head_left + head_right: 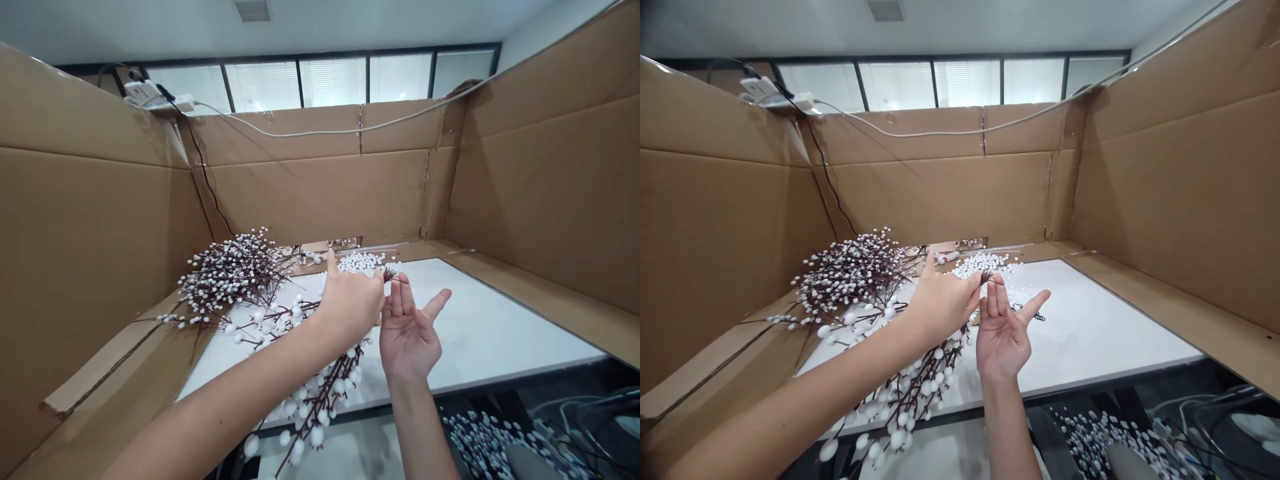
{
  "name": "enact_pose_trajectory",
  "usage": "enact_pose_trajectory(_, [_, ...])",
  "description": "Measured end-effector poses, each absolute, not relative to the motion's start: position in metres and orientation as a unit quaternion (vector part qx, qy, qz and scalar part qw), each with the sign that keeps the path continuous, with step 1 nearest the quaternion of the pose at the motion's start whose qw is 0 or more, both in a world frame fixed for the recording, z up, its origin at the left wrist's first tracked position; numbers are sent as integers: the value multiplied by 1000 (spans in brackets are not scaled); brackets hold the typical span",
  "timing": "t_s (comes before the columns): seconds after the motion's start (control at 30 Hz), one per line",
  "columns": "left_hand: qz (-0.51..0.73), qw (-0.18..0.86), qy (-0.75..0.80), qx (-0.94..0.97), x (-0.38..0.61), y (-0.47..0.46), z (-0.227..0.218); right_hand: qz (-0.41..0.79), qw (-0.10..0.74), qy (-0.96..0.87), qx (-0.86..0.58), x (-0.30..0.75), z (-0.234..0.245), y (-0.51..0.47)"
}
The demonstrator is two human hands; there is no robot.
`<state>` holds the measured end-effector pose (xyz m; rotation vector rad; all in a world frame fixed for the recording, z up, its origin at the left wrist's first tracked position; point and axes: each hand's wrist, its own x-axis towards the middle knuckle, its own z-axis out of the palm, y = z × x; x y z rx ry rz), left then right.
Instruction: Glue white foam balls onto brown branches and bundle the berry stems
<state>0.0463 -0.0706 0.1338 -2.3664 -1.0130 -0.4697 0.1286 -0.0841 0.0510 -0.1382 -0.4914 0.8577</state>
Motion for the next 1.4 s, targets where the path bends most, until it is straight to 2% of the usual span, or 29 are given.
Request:
enact_pose_trajectory(0.43, [-173,258,-354,-882,49,-72,131,457,826,-323,-70,163,52,-100])
enact_pose_trajectory(0.7, [-164,248,-347,-890,46,-72,130,525,805,-263,-81,174,52,-110])
enact_pose_trajectory(0.9, [-129,217,-343,-905,49,-74,139,500,796,-306,-154,181,62,-122])
enact_pose_trajectory(1.17, [-126,214,-318,-915,51,-74,142,472,767,-397,-175,190,66,-127])
enact_pose_trajectory(1.4, [-113,225,-315,-915,53,-77,143,462,706,-476,-246,210,83,-127])
